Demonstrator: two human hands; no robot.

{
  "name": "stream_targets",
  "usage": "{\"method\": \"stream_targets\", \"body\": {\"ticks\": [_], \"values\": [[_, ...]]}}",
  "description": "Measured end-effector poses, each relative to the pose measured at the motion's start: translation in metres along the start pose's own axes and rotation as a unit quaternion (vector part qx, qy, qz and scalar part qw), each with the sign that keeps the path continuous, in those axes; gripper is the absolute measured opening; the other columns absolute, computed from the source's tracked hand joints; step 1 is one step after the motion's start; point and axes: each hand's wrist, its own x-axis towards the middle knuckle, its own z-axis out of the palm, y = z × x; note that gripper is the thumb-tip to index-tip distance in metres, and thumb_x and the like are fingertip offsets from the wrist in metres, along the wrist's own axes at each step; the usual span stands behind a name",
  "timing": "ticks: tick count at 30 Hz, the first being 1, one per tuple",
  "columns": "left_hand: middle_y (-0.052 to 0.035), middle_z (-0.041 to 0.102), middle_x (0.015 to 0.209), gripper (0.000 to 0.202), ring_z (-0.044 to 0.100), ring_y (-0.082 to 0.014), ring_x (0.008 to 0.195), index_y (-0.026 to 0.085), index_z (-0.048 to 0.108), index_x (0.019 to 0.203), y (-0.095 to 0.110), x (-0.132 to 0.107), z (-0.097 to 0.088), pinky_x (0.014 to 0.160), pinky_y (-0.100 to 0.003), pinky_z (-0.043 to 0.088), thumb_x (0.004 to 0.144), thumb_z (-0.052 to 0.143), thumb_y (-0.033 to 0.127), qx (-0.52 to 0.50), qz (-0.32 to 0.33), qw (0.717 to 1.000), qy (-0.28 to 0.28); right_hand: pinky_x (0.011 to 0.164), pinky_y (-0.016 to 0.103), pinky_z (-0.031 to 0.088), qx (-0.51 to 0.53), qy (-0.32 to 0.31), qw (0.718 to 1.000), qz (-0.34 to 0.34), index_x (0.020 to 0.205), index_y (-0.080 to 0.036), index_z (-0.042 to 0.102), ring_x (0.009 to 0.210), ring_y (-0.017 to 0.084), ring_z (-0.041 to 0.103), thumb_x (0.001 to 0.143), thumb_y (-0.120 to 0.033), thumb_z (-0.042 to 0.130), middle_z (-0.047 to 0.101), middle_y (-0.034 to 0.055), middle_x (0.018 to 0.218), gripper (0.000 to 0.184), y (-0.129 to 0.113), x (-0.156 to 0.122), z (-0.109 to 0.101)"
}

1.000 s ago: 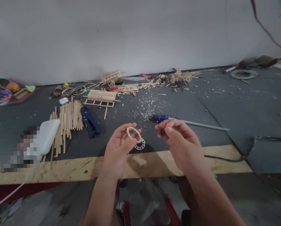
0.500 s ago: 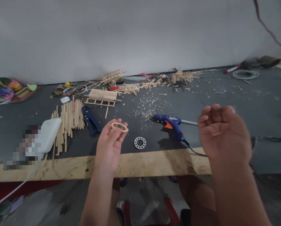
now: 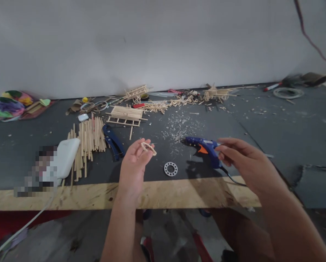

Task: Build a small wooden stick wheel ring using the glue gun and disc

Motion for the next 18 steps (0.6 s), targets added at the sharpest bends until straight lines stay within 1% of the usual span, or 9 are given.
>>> {"method": "stream_targets", "body": {"ticks": [2, 3, 5, 6, 8, 11, 13, 15, 18], "values": [[-0.0065, 0.064, 0.118, 0.033, 0.062, -0.0208, 0.107, 0.022, 0.062, 0.104, 0.007, 0.004, -0.005, 0.092, -0.034, 0.049, 0.073, 0.073, 0.02, -0.028, -0.004, 0.999, -0.033, 0.05, 0.023, 0.038, -0.019, 0.018, 1.0, -0.015, 0.086, -0.023, 0.069, 0.055, 0.01, 0.049, 0.071, -0.036, 0.073, 0.061, -0.0017, 0.063, 0.021, -0.009, 0.01, 0.007], [-0.0067, 0.064, 0.119, 0.034, 0.062, -0.0216, 0.109, 0.023, 0.062, 0.105, 0.011, 0.006, -0.008, 0.093, -0.035, 0.049, 0.073, 0.073, 0.021, -0.042, -0.007, 0.998, -0.055, 0.051, 0.024, 0.038, -0.036, 0.015, 0.999, -0.021, 0.085, -0.022, 0.07, 0.055, 0.011, 0.049, 0.071, -0.037, 0.072, 0.061, -0.0015, 0.063, 0.02, -0.014, 0.016, 0.012], [-0.0073, 0.065, 0.119, 0.036, 0.061, -0.0237, 0.111, 0.024, 0.063, 0.106, 0.019, 0.009, -0.014, 0.093, -0.036, 0.049, 0.072, 0.074, 0.024, -0.066, -0.017, 0.993, -0.102, 0.052, 0.025, 0.039, -0.087, -0.008, 0.995, -0.039, 0.086, -0.022, 0.07, 0.056, 0.012, 0.05, 0.072, -0.038, 0.069, 0.062, -0.001, 0.065, 0.021, -0.025, 0.031, 0.026], [-0.0074, 0.065, 0.119, 0.037, 0.061, -0.0243, 0.111, 0.024, 0.063, 0.106, 0.022, 0.01, -0.016, 0.093, -0.036, 0.05, 0.071, 0.075, 0.026, -0.075, -0.021, 0.99, -0.12, 0.053, 0.025, 0.039, -0.121, -0.03, 0.991, -0.052, 0.087, -0.022, 0.07, 0.057, 0.012, 0.051, 0.074, -0.038, 0.067, 0.062, -0.0007, 0.067, 0.021, -0.03, 0.041, 0.035], [-0.0068, 0.066, 0.118, 0.038, 0.062, -0.0243, 0.109, 0.025, 0.064, 0.106, 0.025, 0.013, -0.02, 0.091, -0.035, 0.051, 0.07, 0.076, 0.029, -0.091, -0.026, 0.986, -0.136, 0.055, 0.026, 0.039, -0.203, -0.075, 0.972, -0.087, 0.09, -0.022, 0.07, 0.058, 0.013, 0.052, 0.077, -0.039, 0.064, 0.063, -0.0001, 0.068, 0.022, -0.04, 0.063, 0.055], [-0.0051, 0.068, 0.115, 0.036, 0.064, -0.023, 0.106, 0.025, 0.066, 0.103, 0.027, 0.017, -0.022, 0.089, -0.032, 0.052, 0.069, 0.077, 0.024, -0.109, -0.028, 0.986, -0.125, 0.056, 0.027, 0.04, -0.322, -0.147, 0.925, -0.141, 0.089, -0.02, 0.069, 0.059, 0.014, 0.054, 0.081, -0.037, 0.058, 0.065, 0.0013, 0.069, 0.021, -0.049, 0.105, 0.094], [-0.005, 0.068, 0.115, 0.035, 0.064, -0.0231, 0.106, 0.025, 0.066, 0.103, 0.028, 0.021, -0.023, 0.088, -0.031, 0.052, 0.069, 0.076, 0.021, -0.113, -0.03, 0.986, -0.116, 0.06, 0.028, 0.042, -0.386, -0.189, 0.882, -0.191, 0.093, -0.018, 0.068, 0.067, 0.016, 0.058, 0.084, -0.033, 0.053, 0.068, 0.0041, 0.078, 0.023, -0.052, 0.135, 0.125], [-0.0058, 0.068, 0.115, 0.035, 0.064, -0.0239, 0.107, 0.024, 0.066, 0.103, 0.029, 0.025, -0.024, 0.087, -0.032, 0.052, 0.07, 0.076, 0.02, -0.115, -0.031, 0.987, -0.109, 0.07, 0.028, 0.043, -0.399, -0.211, 0.866, -0.215, 0.095, -0.016, 0.068, 0.08, 0.017, 0.061, 0.084, -0.026, 0.053, 0.069, 0.0064, 0.09, 0.021, -0.053, 0.163, 0.16], [-0.0059, 0.068, 0.116, 0.035, 0.064, -0.0245, 0.107, 0.025, 0.068, 0.102, 0.033, 0.032, -0.03, 0.087, -0.032, 0.053, 0.069, 0.077, 0.022, -0.124, -0.029, 0.988, -0.091, 0.079, 0.029, 0.044, -0.424, -0.245, 0.838, -0.239, 0.101, -0.016, 0.068, 0.091, 0.018, 0.061, 0.086, -0.021, 0.054, 0.069, 0.0075, 0.1, 0.022, -0.054, 0.199, 0.211]]}}
